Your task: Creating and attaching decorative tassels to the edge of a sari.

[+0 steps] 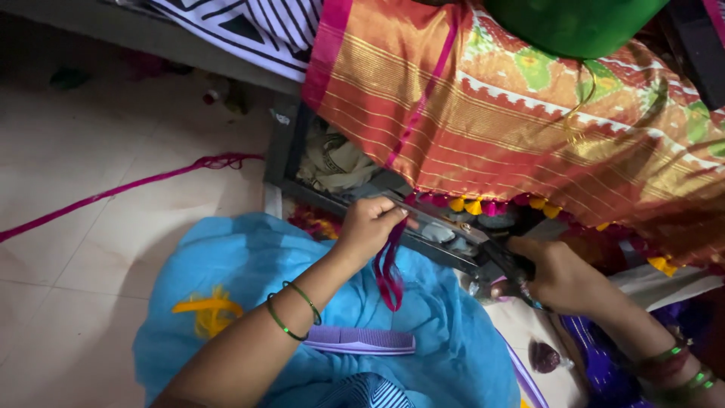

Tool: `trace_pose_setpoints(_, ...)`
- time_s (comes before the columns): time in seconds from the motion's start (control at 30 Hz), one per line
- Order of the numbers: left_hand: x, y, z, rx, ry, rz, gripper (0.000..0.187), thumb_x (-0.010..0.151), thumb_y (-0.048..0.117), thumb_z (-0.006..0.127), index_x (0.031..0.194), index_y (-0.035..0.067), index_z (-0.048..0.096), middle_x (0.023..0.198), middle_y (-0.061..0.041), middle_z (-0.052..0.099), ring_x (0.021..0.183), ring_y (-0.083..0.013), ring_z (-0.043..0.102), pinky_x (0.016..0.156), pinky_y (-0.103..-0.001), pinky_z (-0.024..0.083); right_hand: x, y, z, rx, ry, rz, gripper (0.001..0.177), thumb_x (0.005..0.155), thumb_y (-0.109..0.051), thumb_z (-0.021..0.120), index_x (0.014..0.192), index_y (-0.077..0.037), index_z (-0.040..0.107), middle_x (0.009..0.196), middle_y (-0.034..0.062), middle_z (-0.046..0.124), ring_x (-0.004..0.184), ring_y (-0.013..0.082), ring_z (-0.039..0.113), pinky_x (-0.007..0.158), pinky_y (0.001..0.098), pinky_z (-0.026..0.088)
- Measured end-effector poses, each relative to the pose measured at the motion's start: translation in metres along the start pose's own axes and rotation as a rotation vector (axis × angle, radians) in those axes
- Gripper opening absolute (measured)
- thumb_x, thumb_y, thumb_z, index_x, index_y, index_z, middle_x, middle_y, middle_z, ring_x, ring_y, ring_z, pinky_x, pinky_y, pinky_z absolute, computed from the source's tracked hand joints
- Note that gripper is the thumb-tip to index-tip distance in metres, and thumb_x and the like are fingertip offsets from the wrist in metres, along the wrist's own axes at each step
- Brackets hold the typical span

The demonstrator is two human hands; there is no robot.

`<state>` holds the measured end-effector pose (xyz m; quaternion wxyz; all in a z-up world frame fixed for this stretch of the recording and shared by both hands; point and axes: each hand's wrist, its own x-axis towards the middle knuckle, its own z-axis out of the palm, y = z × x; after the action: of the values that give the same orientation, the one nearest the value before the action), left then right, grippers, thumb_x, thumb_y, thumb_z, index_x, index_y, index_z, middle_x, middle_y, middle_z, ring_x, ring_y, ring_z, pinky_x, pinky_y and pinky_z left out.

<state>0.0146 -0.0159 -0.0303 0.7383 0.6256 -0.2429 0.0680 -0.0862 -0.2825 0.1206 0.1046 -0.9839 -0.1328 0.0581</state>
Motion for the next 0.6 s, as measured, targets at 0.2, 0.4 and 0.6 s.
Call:
trace_pose_setpoints(0.2, 0.004, -0.01, 0.002, -0.028, 0.026, -0.093, 0.019, 0.094, 0.011, 0.065, 0.09, 0.0, 0.08, 0.077, -0.007, 0.076, 0.069, -0.0107, 0.065, 0.065, -0.027, 0.051, -0.005, -0.014, 0.007, 0.037, -0.048, 0.237, 0.05, 0.076, -0.026, 0.09, 0.115, -0.005, 0.069, 0.088, 0.0202, 0.072, 0.077, 0.0288, 0.07, 0.073, 0.0393, 0.055)
trace_pose_setpoints(0.4, 0.005, -0.047, -0.009, -0.316, 0.122, -0.192, 0.019, 0.095, 0.011, 0.067, 0.1, -0.005, 0.076, 0.09, -0.011, 0.079, 0.079, -0.0164, 0.075, 0.076, -0.028, 0.057, -0.021, 0.024, 0.027, 0.111, -0.045, 0.006, 0.05, 0.067, -0.011, 0.083, 0.114, -0.006, 0.071, 0.085, 0.0154, 0.076, 0.069, 0.0199, 0.07, 0.068, 0.0358, 0.057)
trace_pose_setpoints(0.6, -0.007, -0.046, -0.052, -0.384, 0.116, -0.366, 0.022, 0.096, 0.014, 0.065, 0.103, -0.005, 0.075, 0.092, -0.014, 0.079, 0.083, -0.0195, 0.076, 0.079, -0.031, 0.058, -0.049, 0.012, 0.054, 0.101, -0.593, 0.002, 0.043, 0.076, -0.028, 0.091, 0.105, -0.006, 0.068, 0.081, 0.0138, 0.071, 0.073, 0.0198, 0.07, 0.068, 0.035, 0.056)
